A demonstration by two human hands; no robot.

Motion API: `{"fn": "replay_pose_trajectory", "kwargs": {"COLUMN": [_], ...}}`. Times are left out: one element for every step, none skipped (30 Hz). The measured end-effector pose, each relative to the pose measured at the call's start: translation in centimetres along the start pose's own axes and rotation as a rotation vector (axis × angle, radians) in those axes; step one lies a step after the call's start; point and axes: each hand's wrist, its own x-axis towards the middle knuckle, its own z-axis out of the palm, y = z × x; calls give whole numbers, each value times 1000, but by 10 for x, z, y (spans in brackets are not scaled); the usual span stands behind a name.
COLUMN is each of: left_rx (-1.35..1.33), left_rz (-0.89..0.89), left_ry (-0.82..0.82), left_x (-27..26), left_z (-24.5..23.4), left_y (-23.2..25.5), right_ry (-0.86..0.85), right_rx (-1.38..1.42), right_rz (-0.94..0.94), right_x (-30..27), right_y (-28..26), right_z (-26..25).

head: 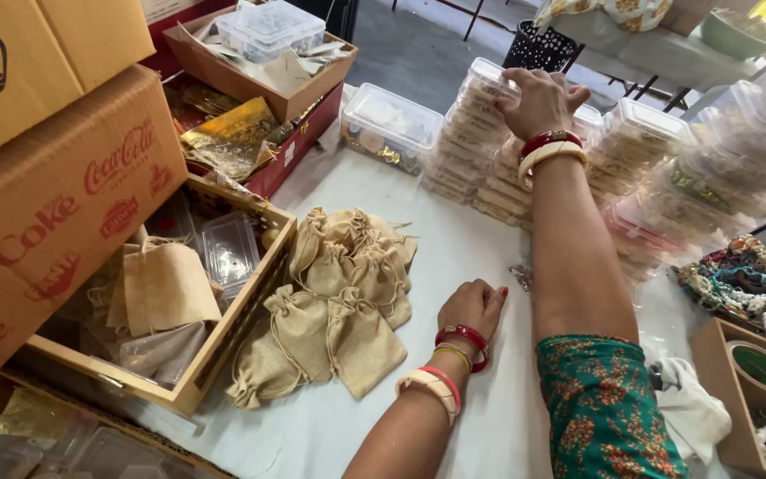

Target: The person wipes a clear plastic container with a white cloth, places a small beige drawstring pouch inside, and closes the container. They repeat this process with another container, wiping it clean before placing a pouch inside and stacking the finished items.

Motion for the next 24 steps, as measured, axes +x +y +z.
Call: {"fn": "replay_pose_trajectory", "kwargs": {"left_rx": [4,8,13,18,20,22,18,14,8,2,-1,-5,-11,-37,-63,-70,-90,-111,-108,-123,-133,-125,-143,-162], "left_rz": [3,7,19,29,22,15,27,14,1,12,11,9,23,50,76,89,118,146,155,176,201,212,241,270], "left_ry": [0,2,7,9,3,-2,2,2,0,2,22,43,34,88,142,134,161,188,170,155,137,115,134,153], "left_x": [0,0,2,2,3,4,4,5,5,9,12,15,20,26,32,30,25,20,17,14,11,13,17,21], "left_z": [1,2,2,2,2,2,2,2,3,5,8,12,20,30,41,37,32,29,26,24,21,26,29,33], "left_y": [-1,-3,-2,-3,-4,-4,-4,-4,-4,-7,-11,-14,-25,-35,-45,-38,-34,-29,-27,-24,-21,-27,-33,-39], "right_ry": [4,40,84,95,249,404,415,452,486,495,507,516,522,499,470,473,290,110,115,24,-60,-49,-125,-201], "right_rx": [3,-18,-38,-35,-22,-9,-14,33,78,70,-28,-128,-144,-286,-428,-443,-132,176,170,244,323,322,342,363], "right_rz": [2,-29,-61,-59,-162,-264,-268,-300,-333,-337,-428,-517,-512,-652,-791,-785,-660,-523,-504,-423,-336,-313,-308,-304], "right_x": [0,0,2,-1,-3,-5,-16,-27,-39,-67,-97,-126,-156,-186,-216,-240,-266,-293,-304,-316,-329,-342,-353,-365], "right_y": [1,1,1,4,7,8,10,12,14,11,10,9,11,14,17,20,22,25,33,43,52,55,57,59], "right_z": [3,5,4,6,6,6,5,4,3,2,1,1,4,7,11,8,7,6,7,7,8,5,3,1]}}
